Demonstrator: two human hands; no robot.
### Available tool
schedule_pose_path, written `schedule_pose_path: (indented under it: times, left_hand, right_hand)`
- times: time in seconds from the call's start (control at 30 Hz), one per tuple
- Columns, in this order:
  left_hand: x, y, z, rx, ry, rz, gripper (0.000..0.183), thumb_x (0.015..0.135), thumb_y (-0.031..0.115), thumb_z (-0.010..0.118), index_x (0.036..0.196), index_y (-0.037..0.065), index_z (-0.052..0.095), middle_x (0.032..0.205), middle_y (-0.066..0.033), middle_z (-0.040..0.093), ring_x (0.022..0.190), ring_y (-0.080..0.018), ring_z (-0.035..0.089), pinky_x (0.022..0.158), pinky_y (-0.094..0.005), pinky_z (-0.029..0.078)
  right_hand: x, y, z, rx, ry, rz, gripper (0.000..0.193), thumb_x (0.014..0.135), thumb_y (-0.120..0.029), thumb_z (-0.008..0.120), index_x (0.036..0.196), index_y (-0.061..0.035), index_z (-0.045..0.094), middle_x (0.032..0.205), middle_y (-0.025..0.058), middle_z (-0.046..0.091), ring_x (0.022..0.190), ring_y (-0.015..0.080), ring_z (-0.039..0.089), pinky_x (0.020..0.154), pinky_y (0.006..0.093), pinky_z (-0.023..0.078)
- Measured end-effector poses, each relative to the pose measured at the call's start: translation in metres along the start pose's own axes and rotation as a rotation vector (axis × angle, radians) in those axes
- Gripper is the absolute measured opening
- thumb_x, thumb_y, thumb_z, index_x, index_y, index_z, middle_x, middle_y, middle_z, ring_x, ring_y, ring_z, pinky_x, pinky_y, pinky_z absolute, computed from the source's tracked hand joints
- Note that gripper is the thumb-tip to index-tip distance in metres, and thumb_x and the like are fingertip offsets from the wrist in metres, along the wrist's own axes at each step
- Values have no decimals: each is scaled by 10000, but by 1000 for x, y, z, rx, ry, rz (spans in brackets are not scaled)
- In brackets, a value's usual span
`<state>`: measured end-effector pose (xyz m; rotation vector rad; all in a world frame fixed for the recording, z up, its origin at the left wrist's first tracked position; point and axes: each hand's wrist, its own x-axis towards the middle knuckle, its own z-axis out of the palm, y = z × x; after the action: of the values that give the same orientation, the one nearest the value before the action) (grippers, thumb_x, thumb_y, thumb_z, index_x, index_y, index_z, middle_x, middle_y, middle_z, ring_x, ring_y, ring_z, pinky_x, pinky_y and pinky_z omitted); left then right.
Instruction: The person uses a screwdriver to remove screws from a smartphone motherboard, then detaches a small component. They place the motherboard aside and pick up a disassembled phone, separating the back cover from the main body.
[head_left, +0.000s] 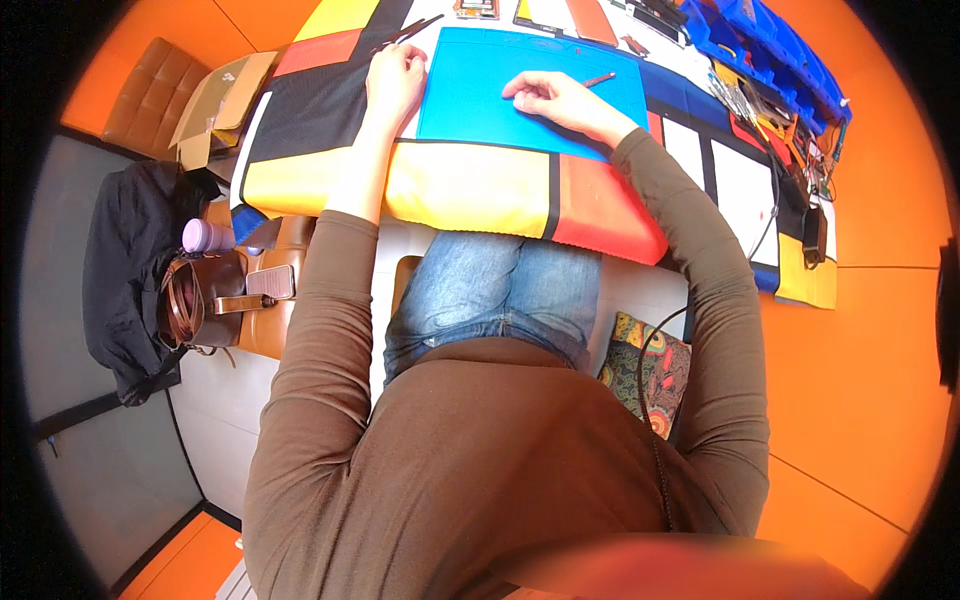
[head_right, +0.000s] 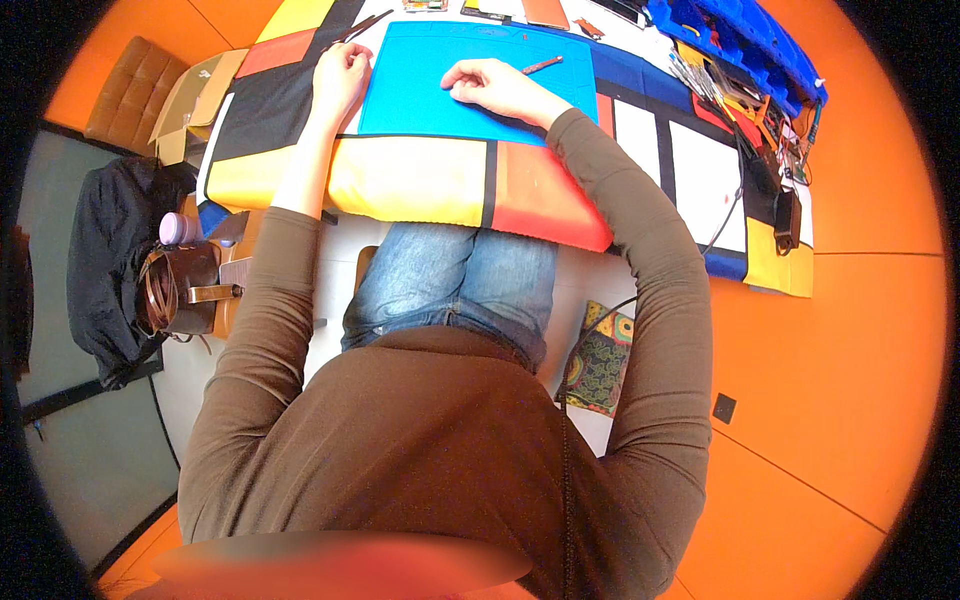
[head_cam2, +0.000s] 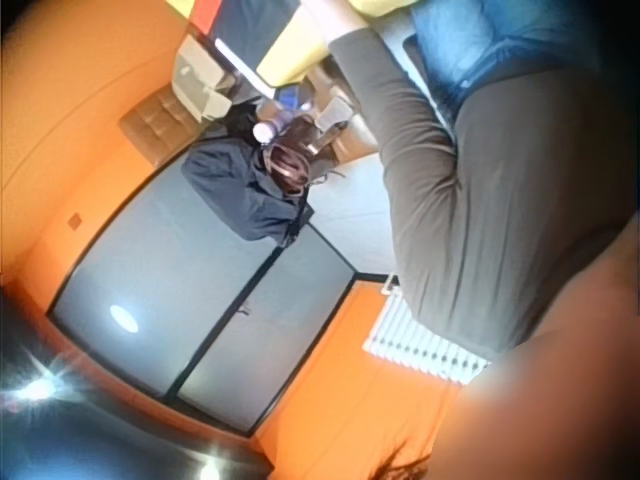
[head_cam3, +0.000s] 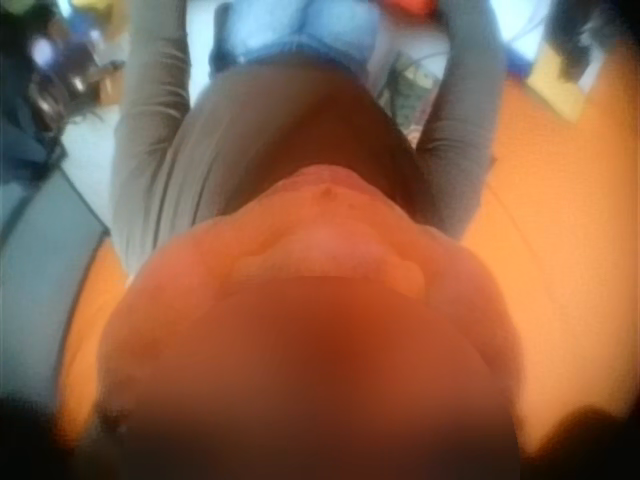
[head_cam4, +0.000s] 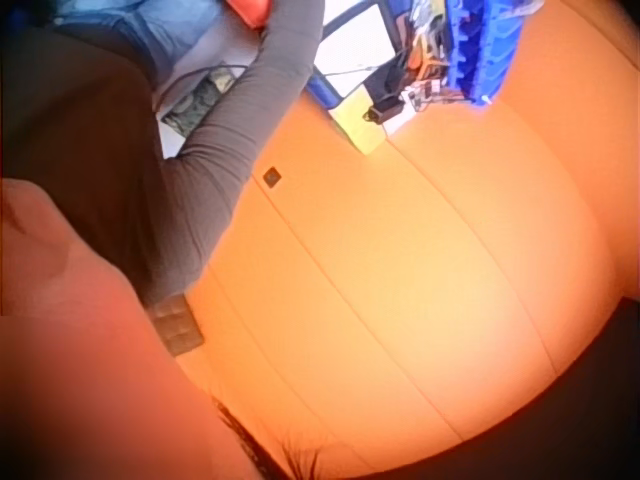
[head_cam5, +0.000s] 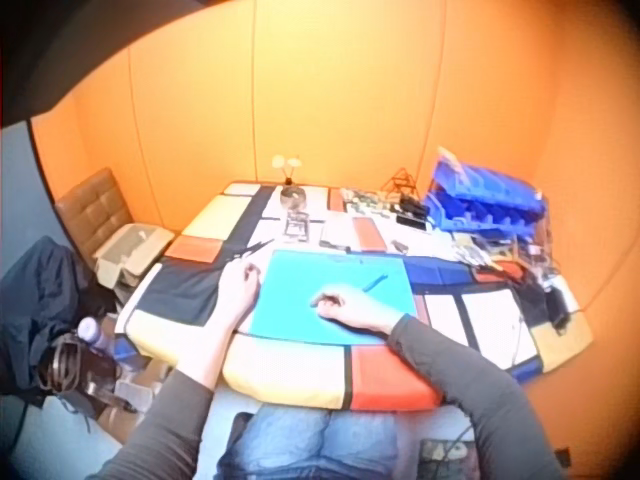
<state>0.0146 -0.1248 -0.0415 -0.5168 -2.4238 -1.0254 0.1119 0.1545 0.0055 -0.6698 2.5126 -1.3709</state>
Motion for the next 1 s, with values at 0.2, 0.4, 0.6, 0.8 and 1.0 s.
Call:
schedule_pose_path:
  times: [0.2,0.4,0.6,0.8,1.0]
  left_hand:
    - [-4,-7,3,81,30,145,219,938,189,611,990,46,769,1019,-165,691,959,-325,678,914,-439,519]
    - [-8,-3,0,82,-60,37,200,990,200,623,1052,67,759,1059,-102,669,948,-231,676,884,-371,539]
    - [-9,6,-4,174,-34,96,207,979,127,616,1142,28,696,1077,-107,688,978,-196,672,879,-340,539]
    - [-11,7,-3,113,-41,84,179,990,183,613,1061,84,745,1084,-106,664,1075,-255,632,948,-391,512]
    - [-9,13,-8,61,-44,96,166,950,153,617,1013,54,735,1057,-128,672,1035,-302,636,947,-407,508]
  right_hand:
    - [9,26,-98,-269,353,105,308,1014,-230,646,1237,-17,663,1087,108,734,1016,183,719,835,335,597]
    - [35,60,-162,-413,534,513,388,903,-379,731,1018,-11,692,895,140,721,795,207,681,725,345,533]
    - [61,52,-158,-761,275,609,652,771,-498,832,1144,30,748,1029,216,761,915,284,724,839,375,550]
    - [67,84,-158,194,403,574,382,741,-13,880,1100,1,747,998,102,760,918,192,712,813,323,562]
    - [73,99,-173,128,419,742,178,884,-93,783,1040,-37,719,878,79,750,721,137,687,602,278,536]
